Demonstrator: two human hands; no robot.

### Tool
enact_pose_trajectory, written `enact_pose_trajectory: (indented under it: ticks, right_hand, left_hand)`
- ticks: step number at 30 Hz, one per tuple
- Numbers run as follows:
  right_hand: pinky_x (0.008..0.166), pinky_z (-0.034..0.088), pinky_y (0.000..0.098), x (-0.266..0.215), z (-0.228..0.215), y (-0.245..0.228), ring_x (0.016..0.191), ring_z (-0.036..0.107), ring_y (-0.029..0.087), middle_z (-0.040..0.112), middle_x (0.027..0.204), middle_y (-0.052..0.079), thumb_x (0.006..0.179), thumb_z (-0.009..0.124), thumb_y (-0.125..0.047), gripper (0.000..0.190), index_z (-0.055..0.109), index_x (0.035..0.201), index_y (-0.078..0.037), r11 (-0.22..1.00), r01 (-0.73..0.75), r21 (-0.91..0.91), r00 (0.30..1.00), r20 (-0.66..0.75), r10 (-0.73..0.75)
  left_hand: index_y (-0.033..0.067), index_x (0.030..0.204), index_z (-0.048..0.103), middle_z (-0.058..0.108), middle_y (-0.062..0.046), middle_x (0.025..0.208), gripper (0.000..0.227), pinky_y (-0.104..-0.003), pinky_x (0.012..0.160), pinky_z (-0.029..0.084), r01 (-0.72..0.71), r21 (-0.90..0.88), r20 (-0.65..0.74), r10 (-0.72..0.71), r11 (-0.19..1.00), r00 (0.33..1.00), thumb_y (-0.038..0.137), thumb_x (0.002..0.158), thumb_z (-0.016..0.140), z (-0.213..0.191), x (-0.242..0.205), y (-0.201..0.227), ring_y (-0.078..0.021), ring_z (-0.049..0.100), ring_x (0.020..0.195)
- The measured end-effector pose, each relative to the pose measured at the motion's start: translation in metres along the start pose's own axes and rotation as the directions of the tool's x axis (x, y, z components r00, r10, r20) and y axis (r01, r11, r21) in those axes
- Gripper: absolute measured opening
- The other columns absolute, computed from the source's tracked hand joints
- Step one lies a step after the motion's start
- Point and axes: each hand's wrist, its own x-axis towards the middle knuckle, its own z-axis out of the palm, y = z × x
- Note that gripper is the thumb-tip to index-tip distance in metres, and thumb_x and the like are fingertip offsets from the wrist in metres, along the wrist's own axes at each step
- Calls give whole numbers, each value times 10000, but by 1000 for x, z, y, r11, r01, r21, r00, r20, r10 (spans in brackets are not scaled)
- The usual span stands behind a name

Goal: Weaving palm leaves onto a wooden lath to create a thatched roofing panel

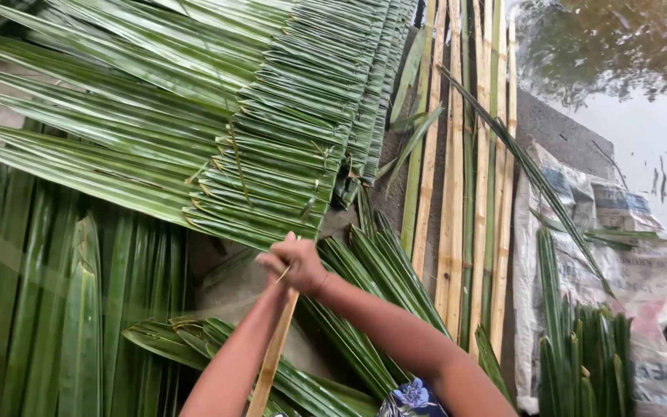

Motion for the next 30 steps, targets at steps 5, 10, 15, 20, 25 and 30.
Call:
enact_pose_trajectory:
  ticks: [5, 10, 15, 20, 25, 30]
  right_hand:
    - [691, 510, 483, -12, 17, 87, 750, 658, 405, 659, 677, 121, 1021, 459, -693, 630, 707, 663, -237, 814, -542, -210, 840, -110, 531]
    - [734, 495, 604, -40, 36, -35, 685, 587, 481, 552, 900, 312, 1056, 318, -418, 451, 544, 930, -49, 840, -352, -414, 890, 132, 437]
    - [522, 404, 299, -28, 15, -68, 500, 368, 154, 362, 555, -14, 999, 673, -286, 475, 538, 602, -63, 984, -116, -136, 992, 36, 122]
    - [498, 347, 296, 5, -12, 4, 503, 302, 149, 377, 544, -5, 913, 663, -241, 413, 508, 591, -34, 985, -137, -103, 989, 37, 141]
    - [625, 438, 343, -9, 7, 33, 568, 464, 216, 531, 605, 49, 1012, 381, -525, 650, 556, 601, -53, 909, -410, -67, 912, -1, 411]
    - [811, 505, 314, -46, 37, -47, 828, 624, 202, 662, 1107, 86, 1016, 392, -366, 774, 64, 1608, 10, 869, -494, 23, 864, -103, 493]
  left_hand:
    - [180, 612, 466, 463, 60, 536, 433, -210, 499, 413, 303, 829, -432, 195, 470, 880, 382, 788, 806, 9, 9, -3, -88, 496, 465]
    - [59, 641, 579, 527, -65, 498, 555, -303, 373, 410, 701, 623, -435, 592, -347, 679, 548, 868, 709, 39, 17, 8, -187, 534, 391]
    - [115, 617, 481, 465, -18, 492, 477, -284, 407, 368, 356, 888, -447, 362, 292, 818, 415, 861, 761, 28, 0, -50, -150, 428, 419]
    - [219, 588, 337, 373, 88, 502, 581, -221, 486, 321, -177, 107, -42, 183, 978, 982, 166, 833, 860, 42, 9, -80, -62, 284, 473]
    - [113, 637, 477, 452, 14, 505, 433, -259, 401, 354, 115, 873, -308, 352, 474, 884, 256, 881, 806, 62, 15, -77, -114, 366, 411]
    - [9, 686, 619, 532, -58, 507, 435, -296, 316, 388, 590, 729, -299, 615, -345, 730, 344, 930, 750, 64, 21, -45, -165, 448, 349]
